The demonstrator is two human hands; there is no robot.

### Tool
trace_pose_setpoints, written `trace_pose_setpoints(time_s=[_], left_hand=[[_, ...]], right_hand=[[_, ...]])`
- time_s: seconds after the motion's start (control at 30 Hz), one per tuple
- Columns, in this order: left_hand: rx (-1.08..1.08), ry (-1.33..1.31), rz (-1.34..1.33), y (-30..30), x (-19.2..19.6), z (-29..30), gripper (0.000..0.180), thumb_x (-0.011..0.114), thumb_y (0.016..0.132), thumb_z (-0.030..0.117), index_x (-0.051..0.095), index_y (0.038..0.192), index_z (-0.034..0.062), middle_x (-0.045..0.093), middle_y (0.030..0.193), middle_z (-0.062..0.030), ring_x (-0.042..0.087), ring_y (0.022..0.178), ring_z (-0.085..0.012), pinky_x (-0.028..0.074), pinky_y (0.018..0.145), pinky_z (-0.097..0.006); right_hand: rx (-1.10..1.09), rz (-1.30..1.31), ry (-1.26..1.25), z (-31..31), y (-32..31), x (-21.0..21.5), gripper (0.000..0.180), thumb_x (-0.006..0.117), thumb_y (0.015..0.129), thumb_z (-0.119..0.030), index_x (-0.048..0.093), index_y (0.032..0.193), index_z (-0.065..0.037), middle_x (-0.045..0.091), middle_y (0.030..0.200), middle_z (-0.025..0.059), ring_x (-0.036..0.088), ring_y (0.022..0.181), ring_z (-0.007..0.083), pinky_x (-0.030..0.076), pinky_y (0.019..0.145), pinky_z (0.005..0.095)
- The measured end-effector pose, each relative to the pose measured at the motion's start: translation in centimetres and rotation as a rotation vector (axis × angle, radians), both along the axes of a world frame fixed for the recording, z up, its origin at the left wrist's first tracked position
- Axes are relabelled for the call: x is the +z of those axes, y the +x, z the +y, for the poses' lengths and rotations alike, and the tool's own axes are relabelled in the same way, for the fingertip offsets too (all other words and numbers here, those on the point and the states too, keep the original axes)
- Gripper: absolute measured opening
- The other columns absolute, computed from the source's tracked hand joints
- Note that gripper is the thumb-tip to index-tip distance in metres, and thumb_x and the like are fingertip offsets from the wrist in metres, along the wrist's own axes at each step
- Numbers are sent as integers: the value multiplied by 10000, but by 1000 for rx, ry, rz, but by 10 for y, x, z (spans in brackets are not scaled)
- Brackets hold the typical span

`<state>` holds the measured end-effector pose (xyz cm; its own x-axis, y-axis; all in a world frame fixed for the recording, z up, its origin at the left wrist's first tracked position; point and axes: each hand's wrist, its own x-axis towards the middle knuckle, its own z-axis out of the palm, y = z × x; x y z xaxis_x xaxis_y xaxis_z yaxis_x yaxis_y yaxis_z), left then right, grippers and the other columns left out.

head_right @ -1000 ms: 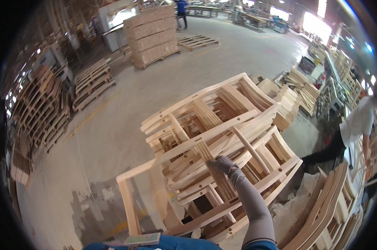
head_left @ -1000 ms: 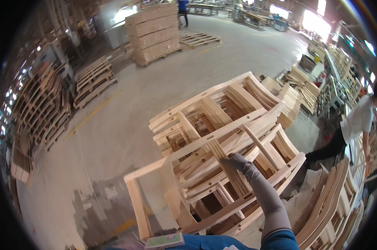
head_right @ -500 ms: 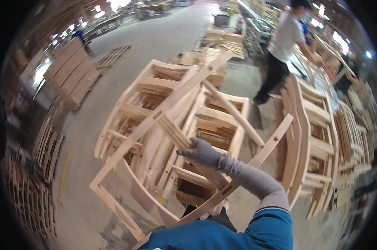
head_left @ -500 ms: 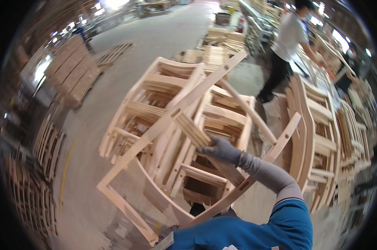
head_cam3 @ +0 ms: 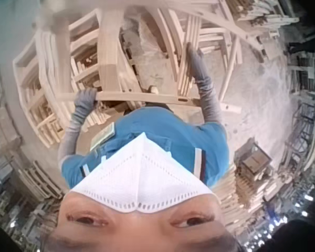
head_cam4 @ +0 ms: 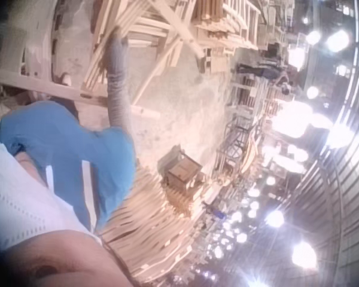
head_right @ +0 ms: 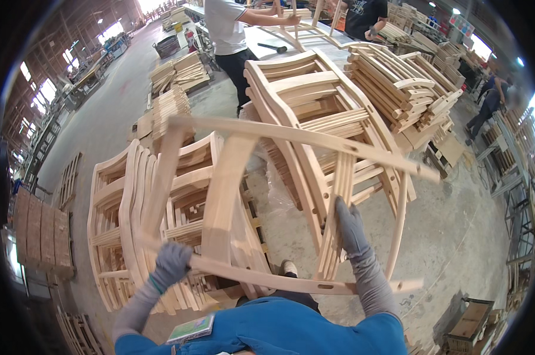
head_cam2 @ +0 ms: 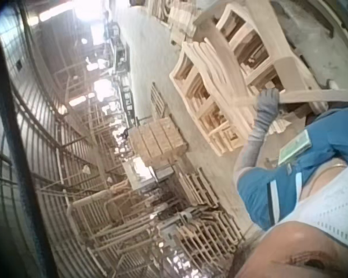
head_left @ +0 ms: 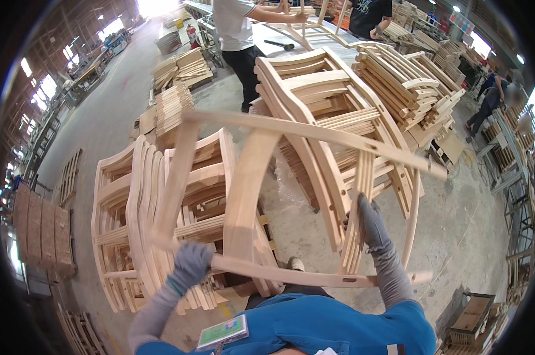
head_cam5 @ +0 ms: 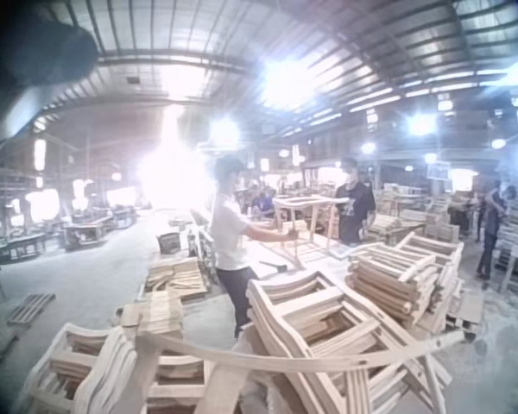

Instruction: The person applies a light-colored finish to wooden chair frames using a brush and a small container. They repeatedly dip the brush, coat the chair surfaces, and reposition the chairs to reach different areas.

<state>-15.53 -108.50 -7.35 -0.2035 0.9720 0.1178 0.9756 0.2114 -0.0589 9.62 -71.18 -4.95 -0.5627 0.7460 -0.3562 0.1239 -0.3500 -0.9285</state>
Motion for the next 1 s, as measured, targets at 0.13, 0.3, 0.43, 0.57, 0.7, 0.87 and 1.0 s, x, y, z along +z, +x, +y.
trace_pose_setpoints(time_s=[0.13,0.3,0.43,0.57,0.7,0.87,1.0], left_hand=[[94,579,-96,-45,12,126,479,607,704,57,500,1169,17,485,1194,-197,460,1139,-350,321,1036,-414],[414,616,-1846,36,-74,243,458,531,874,144,364,1264,-30,491,1116,-157,502,1026,-258,430,901,-326],[543,776,-2070,64,-48,296,555,599,857,210,303,1249,-48,503,1034,-109,541,913,-189,474,806,-268],[519,762,-1868,11,-25,350,558,609,856,232,325,1214,-89,512,1084,-134,536,940,-190,473,785,-264],[286,825,-1773,-66,-18,419,537,612,854,314,406,1164,-73,531,1085,-133,556,899,-180,477,763,-267],[66,256,-61,-82,-20,451,307,497,926,202,495,1137,-21,531,937,-129,549,899,-219,472,804,-294],[-268,601,-480,-54,-69,393,331,428,903,64,486,1198,-75,520,1217,-219,487,1174,-297,389,1001,-366]], right_hand=[[-280,127,-165,30,24,-35,372,512,907,-395,520,883,-23,562,677,64,587,582,141,503,522,267],[-371,346,-216,72,5,-87,291,524,921,-315,560,925,-26,596,822,54,614,745,153,528,647,270],[-303,505,-224,108,-33,-97,245,504,936,-269,555,993,-35,575,897,36,589,813,137,512,690,289],[-223,492,-343,157,-84,-88,217,494,941,-234,557,997,-34,571,855,29,580,765,149,503,679,295],[-231,609,-283,210,-147,-82,212,537,907,-205,555,989,-10,587,881,59,593,802,199,516,757,350],[66,196,351,202,-169,-65,546,591,855,-324,452,1193,81,560,1135,200,554,1055,294,469,864,369],[490,-523,1180,104,-153,-35,924,711,675,-457,324,1321,79,391,1310,296,359,1251,405,330,1018,426]])
